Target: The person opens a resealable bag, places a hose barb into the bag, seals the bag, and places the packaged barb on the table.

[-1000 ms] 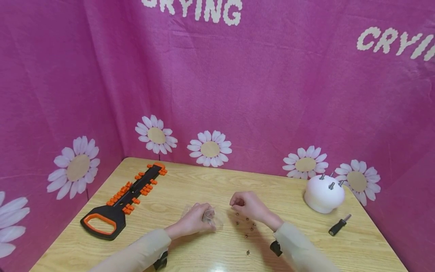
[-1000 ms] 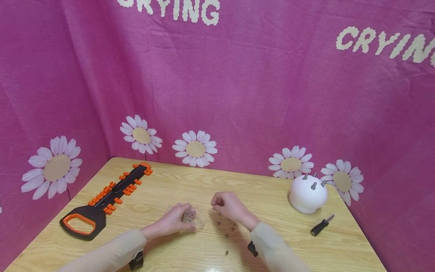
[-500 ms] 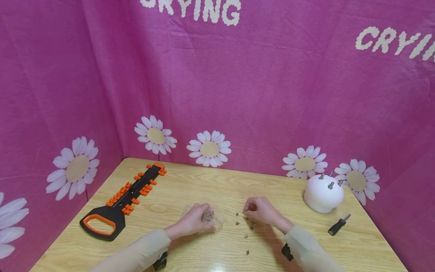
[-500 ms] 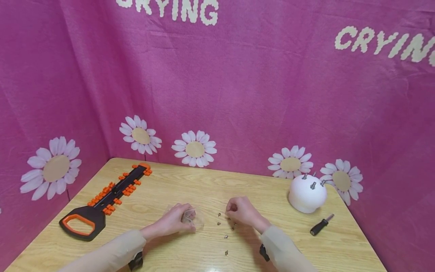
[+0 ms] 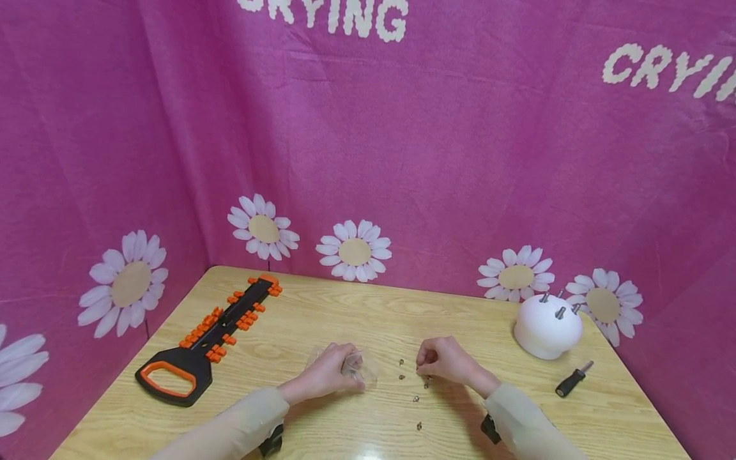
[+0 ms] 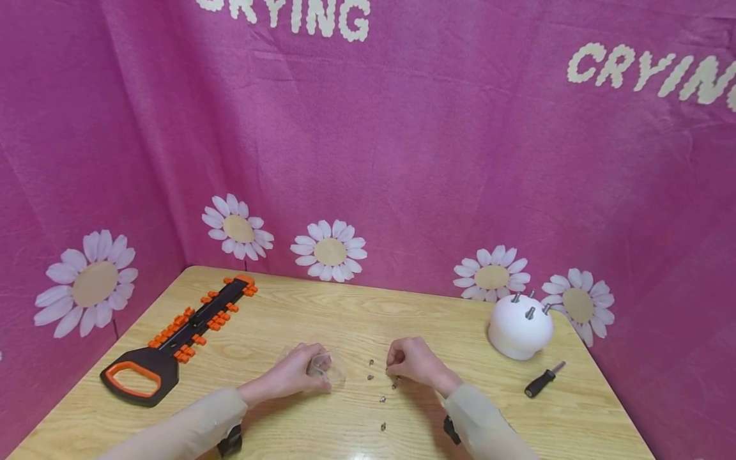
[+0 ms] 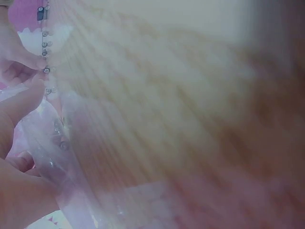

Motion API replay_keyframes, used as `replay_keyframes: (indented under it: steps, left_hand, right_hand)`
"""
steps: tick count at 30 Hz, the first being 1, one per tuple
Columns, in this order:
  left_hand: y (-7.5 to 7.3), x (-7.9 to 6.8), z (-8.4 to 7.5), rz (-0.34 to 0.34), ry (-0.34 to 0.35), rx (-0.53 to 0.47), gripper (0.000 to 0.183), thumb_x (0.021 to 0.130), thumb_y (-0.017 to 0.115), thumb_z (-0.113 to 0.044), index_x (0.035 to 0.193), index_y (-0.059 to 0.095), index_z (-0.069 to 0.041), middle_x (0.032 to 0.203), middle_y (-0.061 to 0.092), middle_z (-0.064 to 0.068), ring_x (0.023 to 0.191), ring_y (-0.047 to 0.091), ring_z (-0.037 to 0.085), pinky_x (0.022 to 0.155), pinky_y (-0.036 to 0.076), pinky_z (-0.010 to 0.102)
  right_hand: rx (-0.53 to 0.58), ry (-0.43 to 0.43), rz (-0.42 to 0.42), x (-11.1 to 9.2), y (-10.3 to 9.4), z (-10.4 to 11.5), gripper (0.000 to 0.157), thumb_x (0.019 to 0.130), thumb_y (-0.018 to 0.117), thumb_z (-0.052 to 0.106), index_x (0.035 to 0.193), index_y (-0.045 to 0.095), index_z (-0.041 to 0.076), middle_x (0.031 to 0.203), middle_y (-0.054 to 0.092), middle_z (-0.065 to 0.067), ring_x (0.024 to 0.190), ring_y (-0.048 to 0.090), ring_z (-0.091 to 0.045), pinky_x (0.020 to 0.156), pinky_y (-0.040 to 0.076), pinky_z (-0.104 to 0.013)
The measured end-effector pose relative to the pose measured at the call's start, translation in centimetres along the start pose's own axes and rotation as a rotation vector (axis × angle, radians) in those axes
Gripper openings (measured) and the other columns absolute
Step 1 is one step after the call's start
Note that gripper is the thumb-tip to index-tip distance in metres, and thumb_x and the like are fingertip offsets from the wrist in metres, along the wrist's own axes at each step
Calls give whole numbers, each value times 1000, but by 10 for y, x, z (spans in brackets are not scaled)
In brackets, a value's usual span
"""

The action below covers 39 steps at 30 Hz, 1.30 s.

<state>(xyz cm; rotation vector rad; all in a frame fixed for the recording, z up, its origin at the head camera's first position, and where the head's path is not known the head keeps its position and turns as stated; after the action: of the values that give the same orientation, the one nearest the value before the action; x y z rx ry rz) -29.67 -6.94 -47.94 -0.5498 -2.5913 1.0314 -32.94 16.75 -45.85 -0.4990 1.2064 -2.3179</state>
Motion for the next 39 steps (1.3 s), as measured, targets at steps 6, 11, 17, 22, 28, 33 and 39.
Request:
replay_keyframes:
  steps: [6,11,17,22,28,33,39]
  left_hand:
    - [0,0,0,5,-1,-3,38,74,87,-24,99,62,-8,96,65,0,91,46,14,80,37,28]
    - [0,0,0,0,-1,1,39,74,87,-24,99,62,-8,97,66,0,91,46,13,80,37,27]
    - [-1,0,0,2,-3,5,39,74,87,-25,99,62,-9,96,66,-1,92,46,14,80,37,28]
    - [0,-1,0,6,-3,5,38,74,86,-25,99,62,-10,95,65,-2,90,44,12,79,36,27]
    - [0,0,0,8,9,3,38,74,87,-24,98,61,-9,94,64,-2,89,43,12,79,35,27]
    - [-1,-1,-1,7,13,3,38,74,87,-23,98,61,-9,94,64,-2,89,43,12,79,35,27]
    - [-1,0,-1,-2,-4,5,38,73,88,-23,98,62,-9,95,64,-1,90,45,14,79,36,27]
  right_hand:
    - [-5,6,11,0,0,0,11,80,79,8,79,68,7,72,69,0,63,50,3,59,42,-16]
    - [-18,-9,4,1,1,0,12,80,79,8,79,68,7,72,68,1,63,48,4,59,42,-15]
    - [-38,-23,-11,1,3,1,10,83,75,5,78,67,8,70,65,2,62,45,4,57,40,-15]
    - [-45,-23,-22,3,3,2,9,86,71,3,80,67,9,73,66,2,63,46,4,58,41,-16]
    - [-14,-58,-37,8,1,12,8,88,70,3,84,66,8,78,69,0,67,49,5,63,44,-17]
    - [-1,-87,-22,17,2,28,8,88,69,2,85,65,8,76,67,0,66,47,4,63,43,-17]
    - [-4,-129,-8,27,7,50,8,88,70,2,86,65,9,77,69,-1,70,55,4,65,48,-17]
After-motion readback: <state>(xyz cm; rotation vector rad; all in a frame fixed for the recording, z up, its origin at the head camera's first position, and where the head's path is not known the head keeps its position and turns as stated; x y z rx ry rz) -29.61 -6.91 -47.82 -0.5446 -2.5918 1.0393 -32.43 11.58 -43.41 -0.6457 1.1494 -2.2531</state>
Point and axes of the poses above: each hand's wrist, its own x-axis towards the middle knuckle, its own y-axis out of the palm, z = x × y, the point moved 5 cm from there along x, towards the middle knuckle
